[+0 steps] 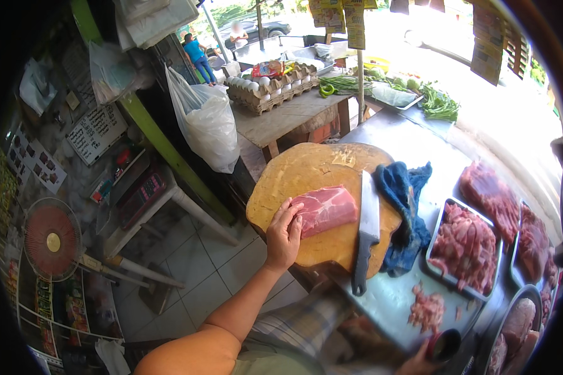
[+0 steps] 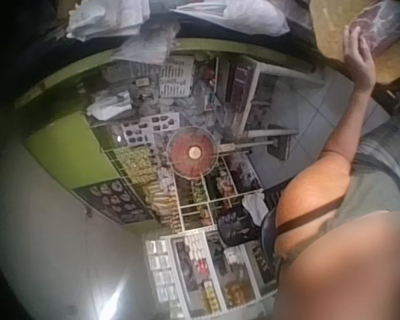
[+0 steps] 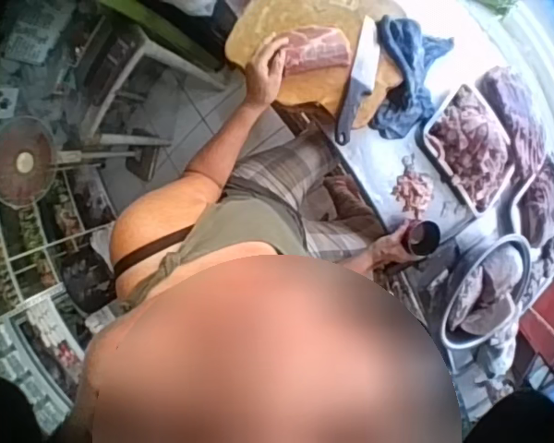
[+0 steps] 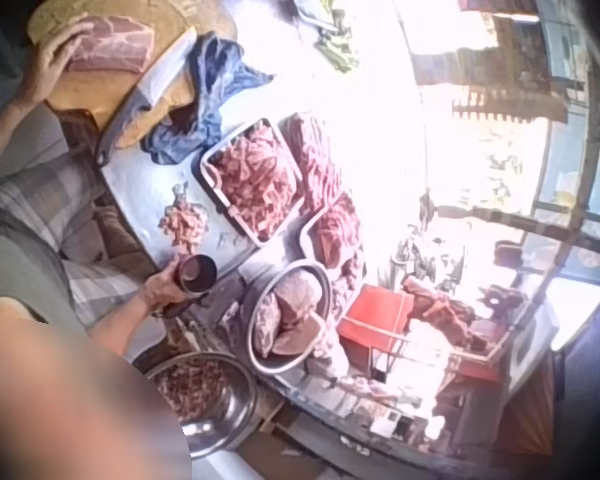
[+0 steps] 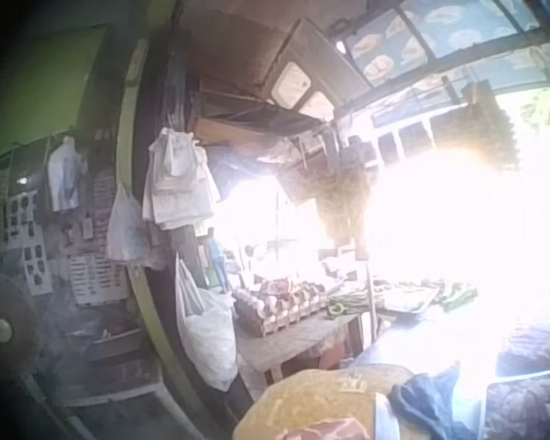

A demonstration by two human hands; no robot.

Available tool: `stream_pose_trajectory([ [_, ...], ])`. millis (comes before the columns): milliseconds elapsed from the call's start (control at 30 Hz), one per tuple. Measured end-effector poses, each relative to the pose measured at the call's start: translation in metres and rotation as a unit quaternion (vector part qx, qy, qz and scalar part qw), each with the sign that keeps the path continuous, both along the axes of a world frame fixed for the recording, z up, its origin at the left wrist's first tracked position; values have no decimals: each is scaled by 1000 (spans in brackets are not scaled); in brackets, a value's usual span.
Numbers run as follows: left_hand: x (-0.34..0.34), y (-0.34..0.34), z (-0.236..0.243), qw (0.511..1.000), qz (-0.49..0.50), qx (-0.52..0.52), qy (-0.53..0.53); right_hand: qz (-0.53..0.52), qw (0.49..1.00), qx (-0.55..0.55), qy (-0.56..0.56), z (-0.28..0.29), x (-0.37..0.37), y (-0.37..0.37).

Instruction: The person holds a piece of pork on a wooden cutting board and uses a cleaver to slice it into smaller pieces. The person occasionally wipes the blade with a cloth and repositions the meat while continuing to cut.

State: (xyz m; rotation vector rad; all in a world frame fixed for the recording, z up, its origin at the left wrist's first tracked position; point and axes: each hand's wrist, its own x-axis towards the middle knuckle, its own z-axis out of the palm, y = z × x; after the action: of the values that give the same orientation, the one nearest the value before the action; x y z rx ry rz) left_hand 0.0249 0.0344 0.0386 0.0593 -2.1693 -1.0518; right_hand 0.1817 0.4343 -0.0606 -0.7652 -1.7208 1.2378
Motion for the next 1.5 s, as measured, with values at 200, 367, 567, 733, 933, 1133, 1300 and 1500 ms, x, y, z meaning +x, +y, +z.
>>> stream_pose_trajectory([
  [200,-1,-2,-3,1000,-1,2,4,-16,999,48,-8,-8,1,3],
  [367,-1,-3,-5,1000,-1,4,12,-20,999,50,1,-14,0,5],
  [567,-1,-4,-4,1000,-2,-4,14,-29,998,52,-32,-12,2,4],
  [733,-1,-4,-4,1000,-3,-2,9,-26,998,62,-14,-13,1,3],
  [933,-1,-3,-4,1000,-5,13,11,-39,991,125,-43,-15,2,7],
  [1133,-1,-3,-4,1000,-4,3,15,-25,997,75,0,-11,0,3],
  [1300,0,-2,-3,1000,-1,2,11,-26,997,77,-15,-10,1,3],
  [1500,-1,-3,-4,1000,-3,-3,16,17,996,30,-80,-17,5,9],
])
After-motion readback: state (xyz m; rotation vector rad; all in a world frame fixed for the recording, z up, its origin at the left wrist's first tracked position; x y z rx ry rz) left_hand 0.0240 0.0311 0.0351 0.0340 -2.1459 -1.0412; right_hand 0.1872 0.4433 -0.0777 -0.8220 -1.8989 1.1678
